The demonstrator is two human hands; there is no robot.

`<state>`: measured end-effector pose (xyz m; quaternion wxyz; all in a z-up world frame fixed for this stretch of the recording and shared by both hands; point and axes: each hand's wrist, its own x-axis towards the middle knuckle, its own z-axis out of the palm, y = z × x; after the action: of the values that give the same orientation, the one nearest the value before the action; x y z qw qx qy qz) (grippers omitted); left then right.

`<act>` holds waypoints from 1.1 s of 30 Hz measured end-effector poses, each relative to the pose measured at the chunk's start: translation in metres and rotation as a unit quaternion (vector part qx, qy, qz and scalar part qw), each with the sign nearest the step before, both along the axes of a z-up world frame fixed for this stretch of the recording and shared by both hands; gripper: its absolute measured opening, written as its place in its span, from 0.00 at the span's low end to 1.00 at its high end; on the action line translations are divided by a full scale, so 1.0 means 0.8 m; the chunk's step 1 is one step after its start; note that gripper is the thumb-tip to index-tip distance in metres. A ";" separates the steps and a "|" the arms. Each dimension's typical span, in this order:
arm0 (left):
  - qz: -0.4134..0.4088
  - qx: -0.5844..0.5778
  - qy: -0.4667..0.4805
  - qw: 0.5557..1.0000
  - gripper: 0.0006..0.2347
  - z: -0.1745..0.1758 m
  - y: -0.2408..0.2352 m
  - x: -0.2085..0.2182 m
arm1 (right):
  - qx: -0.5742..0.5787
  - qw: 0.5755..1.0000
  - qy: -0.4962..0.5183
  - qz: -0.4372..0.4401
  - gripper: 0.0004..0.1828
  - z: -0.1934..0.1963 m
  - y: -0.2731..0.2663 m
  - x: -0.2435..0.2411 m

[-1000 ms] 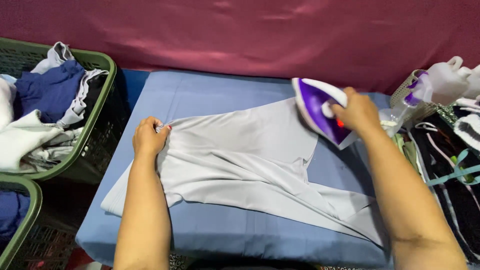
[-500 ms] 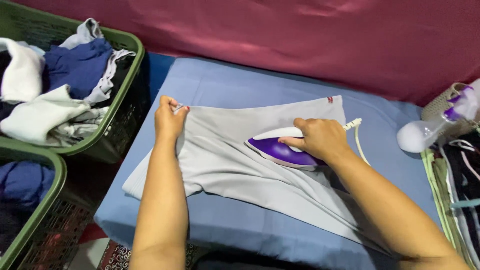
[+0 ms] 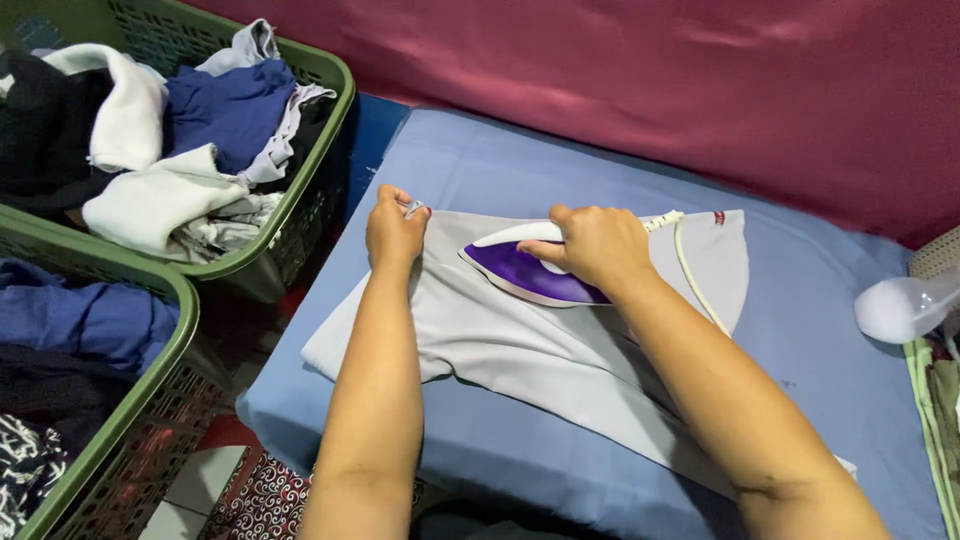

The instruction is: Ironing a grey garment on a flat surface.

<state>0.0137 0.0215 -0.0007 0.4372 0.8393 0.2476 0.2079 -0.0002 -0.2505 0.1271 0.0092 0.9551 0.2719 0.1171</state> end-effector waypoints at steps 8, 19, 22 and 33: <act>-0.041 0.008 0.030 0.999 0.14 -0.021 0.028 -0.004 | 0.038 0.996 -0.052 0.063 0.34 -0.017 0.043 0.017; -0.022 0.049 0.090 0.995 0.17 -0.023 0.024 -0.011 | 0.089 0.992 -0.080 0.030 0.31 -0.051 0.117 0.034; -0.001 0.063 0.089 0.994 0.17 -0.002 0.017 -0.015 | 0.084 0.993 -0.068 0.042 0.31 -0.039 0.112 0.036; 0.029 0.033 0.117 0.992 0.15 -0.012 0.021 0.001 | 0.036 0.999 -0.006 0.034 0.33 -0.021 0.091 0.045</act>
<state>0.0143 0.0385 -0.0104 0.3708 0.8642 0.3148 0.1288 0.0356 -0.1774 0.1104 -0.0276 0.9442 0.2999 0.1333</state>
